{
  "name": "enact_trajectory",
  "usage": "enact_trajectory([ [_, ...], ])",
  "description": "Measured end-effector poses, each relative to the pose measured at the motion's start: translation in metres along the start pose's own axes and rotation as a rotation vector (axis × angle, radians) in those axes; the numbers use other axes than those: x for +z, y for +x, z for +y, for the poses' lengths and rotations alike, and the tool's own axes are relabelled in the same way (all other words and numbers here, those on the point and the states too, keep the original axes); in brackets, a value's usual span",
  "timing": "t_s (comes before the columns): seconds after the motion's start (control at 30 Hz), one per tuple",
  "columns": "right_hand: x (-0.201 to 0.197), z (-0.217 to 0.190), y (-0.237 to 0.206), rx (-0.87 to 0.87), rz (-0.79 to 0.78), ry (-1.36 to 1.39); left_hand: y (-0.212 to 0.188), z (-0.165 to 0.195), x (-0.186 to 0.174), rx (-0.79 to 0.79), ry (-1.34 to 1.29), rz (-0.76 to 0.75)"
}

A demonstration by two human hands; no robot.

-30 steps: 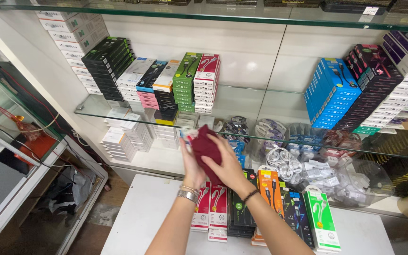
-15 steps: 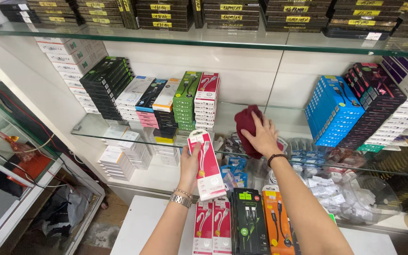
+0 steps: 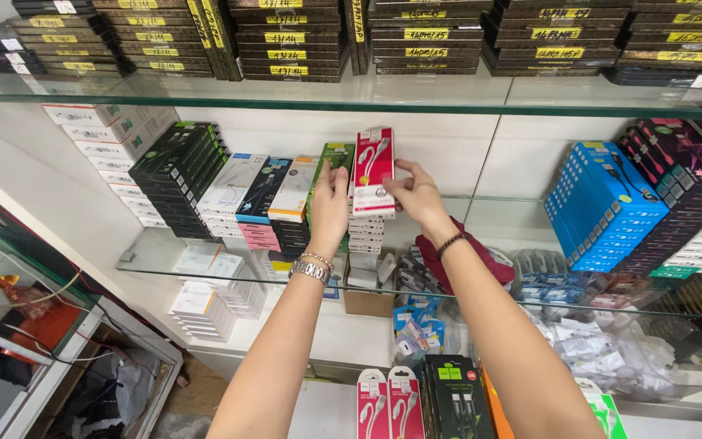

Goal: The person wipes a glass shelf with a maroon cloth and then places multiple small product boxes onto the shelf one by one. They handle red, green, black, and orange boxes, arranging them in neat stacks on the glass shelf.

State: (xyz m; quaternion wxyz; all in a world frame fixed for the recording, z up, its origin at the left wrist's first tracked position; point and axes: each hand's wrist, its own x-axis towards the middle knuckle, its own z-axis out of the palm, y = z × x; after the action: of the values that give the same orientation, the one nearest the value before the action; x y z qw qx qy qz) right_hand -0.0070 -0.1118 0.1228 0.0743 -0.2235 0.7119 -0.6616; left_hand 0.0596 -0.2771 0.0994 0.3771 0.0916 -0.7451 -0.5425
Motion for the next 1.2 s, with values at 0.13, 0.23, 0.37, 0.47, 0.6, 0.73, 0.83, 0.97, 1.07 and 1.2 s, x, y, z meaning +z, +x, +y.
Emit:
enact_trajectory([
  [0.13, 0.009, 0.01, 0.034, -0.082, 0.158, -0.625, -0.002, -0.015, -0.001, 0.289, 0.276, -0.076],
  [0.23, 0.017, 0.025, 0.039, -0.007, 0.067, -0.464, -0.005, -0.019, -0.001, 0.251, 0.489, -0.188],
  [0.37, 0.025, 0.036, 0.039, 0.019, 0.017, -0.316, -0.013, -0.013, -0.002, 0.277, 0.732, -0.207],
  [0.47, 0.012, 0.047, 0.027, -0.08, 0.108, -0.373, -0.03, -0.006, -0.008, 0.644, 0.572, 0.04],
  [0.6, -0.039, 0.065, -0.023, 0.08, 0.308, -0.964, -0.075, -0.007, -0.023, 0.476, 0.334, 0.095],
  [0.73, -0.068, 0.095, -0.078, 0.176, 0.06, -1.211, -0.139, -0.036, -0.031, -0.04, 0.173, -0.053],
  [0.83, -0.071, 0.121, -0.113, -0.117, 0.113, -1.134, -0.191, -0.076, -0.034, -0.225, 0.4, -0.204],
  [0.97, -0.076, 0.141, -0.139, -0.156, 0.16, -0.844, -0.258, -0.12, -0.044, -0.582, 0.73, -0.588],
  [1.07, -0.072, 0.147, -0.154, -0.159, 0.139, -0.338, -0.301, -0.125, -0.046, -0.804, 0.702, -0.684],
  [1.2, -0.061, 0.149, -0.177, -0.039, 0.074, -0.02, -0.337, -0.118, -0.046, -0.798, 0.72, -0.494],
])
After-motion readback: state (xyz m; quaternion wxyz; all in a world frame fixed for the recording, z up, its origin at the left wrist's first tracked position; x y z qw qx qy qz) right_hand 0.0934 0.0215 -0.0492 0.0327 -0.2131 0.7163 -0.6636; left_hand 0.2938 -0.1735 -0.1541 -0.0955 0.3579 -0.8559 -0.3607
